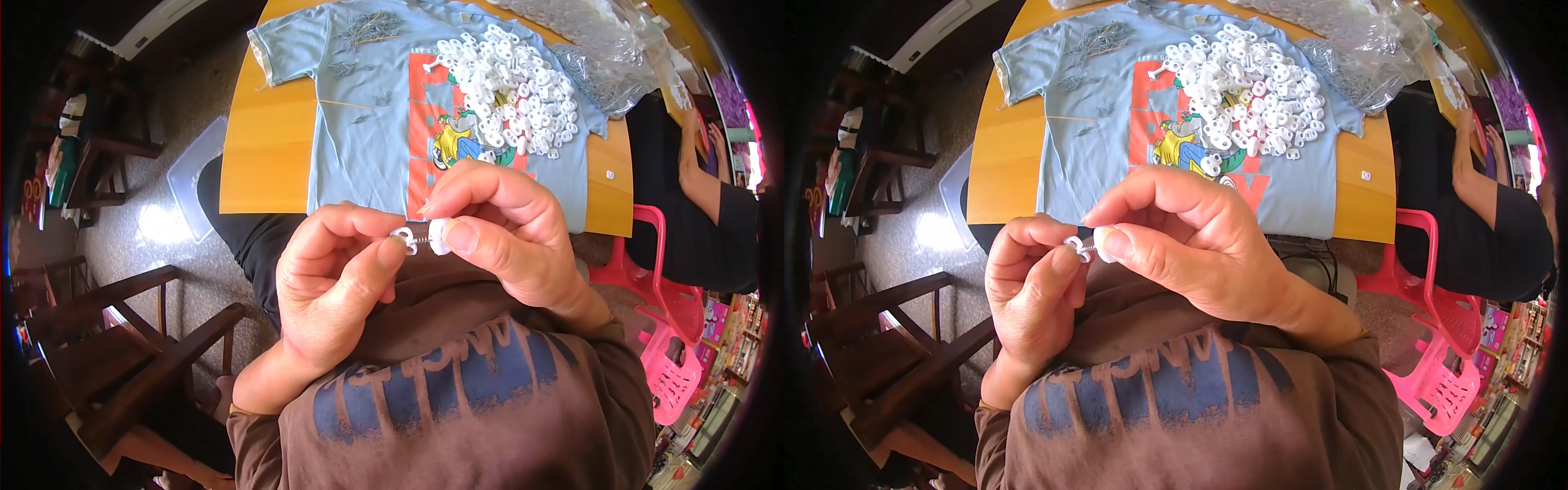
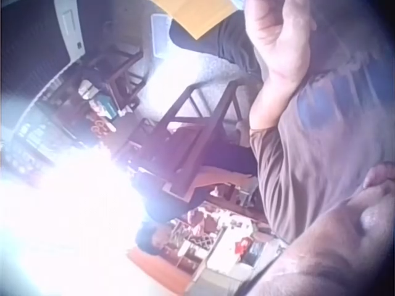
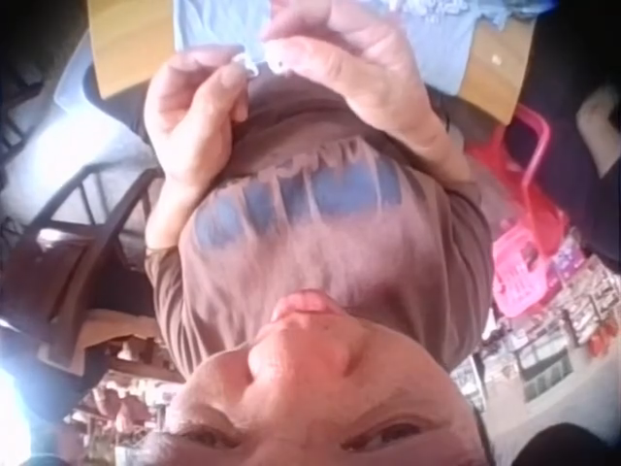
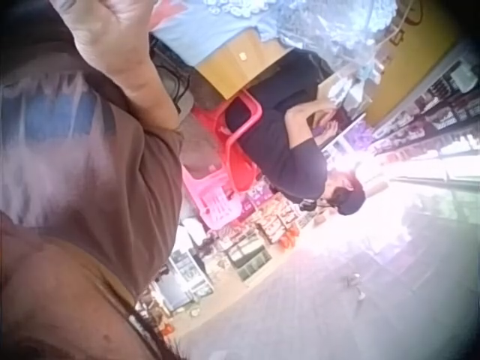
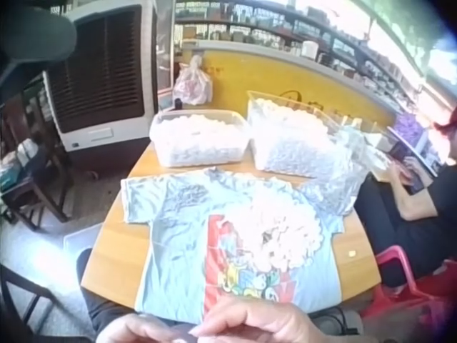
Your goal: Manually assembling small hardware components by inserting metal pins into plastic housings.
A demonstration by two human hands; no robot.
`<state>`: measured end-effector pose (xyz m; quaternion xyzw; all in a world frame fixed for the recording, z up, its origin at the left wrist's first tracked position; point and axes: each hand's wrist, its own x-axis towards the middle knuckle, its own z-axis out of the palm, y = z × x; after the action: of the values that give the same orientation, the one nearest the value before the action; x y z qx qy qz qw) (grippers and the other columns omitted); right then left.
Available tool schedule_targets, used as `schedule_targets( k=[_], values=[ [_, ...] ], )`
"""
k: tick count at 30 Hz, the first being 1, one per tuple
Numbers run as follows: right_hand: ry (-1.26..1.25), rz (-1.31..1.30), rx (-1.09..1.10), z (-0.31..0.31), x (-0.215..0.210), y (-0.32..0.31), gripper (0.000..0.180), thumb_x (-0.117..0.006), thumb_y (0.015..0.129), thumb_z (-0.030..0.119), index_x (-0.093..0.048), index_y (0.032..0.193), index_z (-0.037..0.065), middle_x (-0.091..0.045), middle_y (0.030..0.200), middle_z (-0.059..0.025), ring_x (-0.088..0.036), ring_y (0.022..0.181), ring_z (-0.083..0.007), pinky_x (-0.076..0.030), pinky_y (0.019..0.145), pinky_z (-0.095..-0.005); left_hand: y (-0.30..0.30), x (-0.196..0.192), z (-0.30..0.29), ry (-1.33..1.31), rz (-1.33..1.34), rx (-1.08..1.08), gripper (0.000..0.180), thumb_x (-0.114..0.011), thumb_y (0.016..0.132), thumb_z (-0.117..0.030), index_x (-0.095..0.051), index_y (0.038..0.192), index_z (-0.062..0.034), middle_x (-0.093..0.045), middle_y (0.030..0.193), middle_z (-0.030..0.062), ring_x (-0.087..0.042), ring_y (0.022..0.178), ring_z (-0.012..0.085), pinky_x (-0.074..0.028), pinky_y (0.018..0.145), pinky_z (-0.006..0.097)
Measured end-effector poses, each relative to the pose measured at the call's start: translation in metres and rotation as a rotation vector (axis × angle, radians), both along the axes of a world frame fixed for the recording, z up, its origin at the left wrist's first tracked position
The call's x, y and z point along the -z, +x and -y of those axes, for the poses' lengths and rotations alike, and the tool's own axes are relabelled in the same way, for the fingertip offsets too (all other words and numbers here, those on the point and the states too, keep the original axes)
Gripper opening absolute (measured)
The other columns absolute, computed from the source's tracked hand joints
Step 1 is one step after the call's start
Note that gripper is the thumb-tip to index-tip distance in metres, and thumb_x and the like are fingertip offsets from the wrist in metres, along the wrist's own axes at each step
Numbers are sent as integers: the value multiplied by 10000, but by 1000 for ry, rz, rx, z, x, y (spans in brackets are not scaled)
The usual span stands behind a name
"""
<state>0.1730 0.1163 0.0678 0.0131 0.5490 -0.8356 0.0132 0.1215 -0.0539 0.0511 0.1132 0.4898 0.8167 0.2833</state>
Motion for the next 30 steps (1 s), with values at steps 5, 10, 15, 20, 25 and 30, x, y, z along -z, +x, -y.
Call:
schedule_targets(
  k=[5, 10, 15, 20, 25, 30],
  values=[
    [160, -116, 26, -2, 4, 0, 127, -539, 835, 12, -558, 959, -10, -532, 929, -75, -490, 818, -104, -396, 749, -234, 0, 0, -1, -25, -58, -14, 122, -570, 829, 10, -548, 949, 6, -573, 796, 29, -472, 578, 30, -387, 514, 155],
    [470, -309, 64, -3, 6, -1, 159, -561, 806, -25, -564, 965, -15, -528, 923, -86, -485, 797, -112, -392, 722, -228, 0, 2, 0, -66, -208, -11, 141, -558, 820, 52, -543, 957, 23, -538, 791, 25, -472, 580, 31, -380, 514, 154],
    [621, -417, 42, -4, 5, -5, 176, -573, 807, -20, -561, 982, -20, -531, 918, -84, -485, 777, -113, -395, 694, -225, 3, 3, -2, -69, -283, -17, 145, -543, 820, 75, -537, 961, 37, -535, 819, 39, -499, 602, 40, -406, 537, 160],
    [460, -282, 141, 6, 8, -4, 144, -590, 804, -7, -580, 948, -11, -573, 828, -65, -550, 745, -116, -444, 657, -230, 4, 2, -1, -35, -232, -2, 159, -529, 830, 74, -530, 987, 50, -555, 858, 67, -555, 653, 73, -451, 576, 180],
    [208, -216, 146, 8, 9, -5, 133, -593, 835, 43, -573, 951, -19, -584, 853, -60, -562, 767, -88, -461, 701, -212, 1, 5, -1, 12, -221, 32, 201, -526, 837, 66, -506, 1037, 61, -576, 926, 110, -582, 683, 104, -476, 604, 194],
    [491, -325, 93, 2, 6, -4, 178, -570, 841, 29, -551, 1009, -25, -560, 910, -92, -534, 796, -119, -423, 713, -232, 0, 4, 0, 54, -159, 47, 268, -541, 844, 36, -473, 1103, 49, -590, 930, 119, -584, 694, 116, -486, 615, 203]
  ],
)
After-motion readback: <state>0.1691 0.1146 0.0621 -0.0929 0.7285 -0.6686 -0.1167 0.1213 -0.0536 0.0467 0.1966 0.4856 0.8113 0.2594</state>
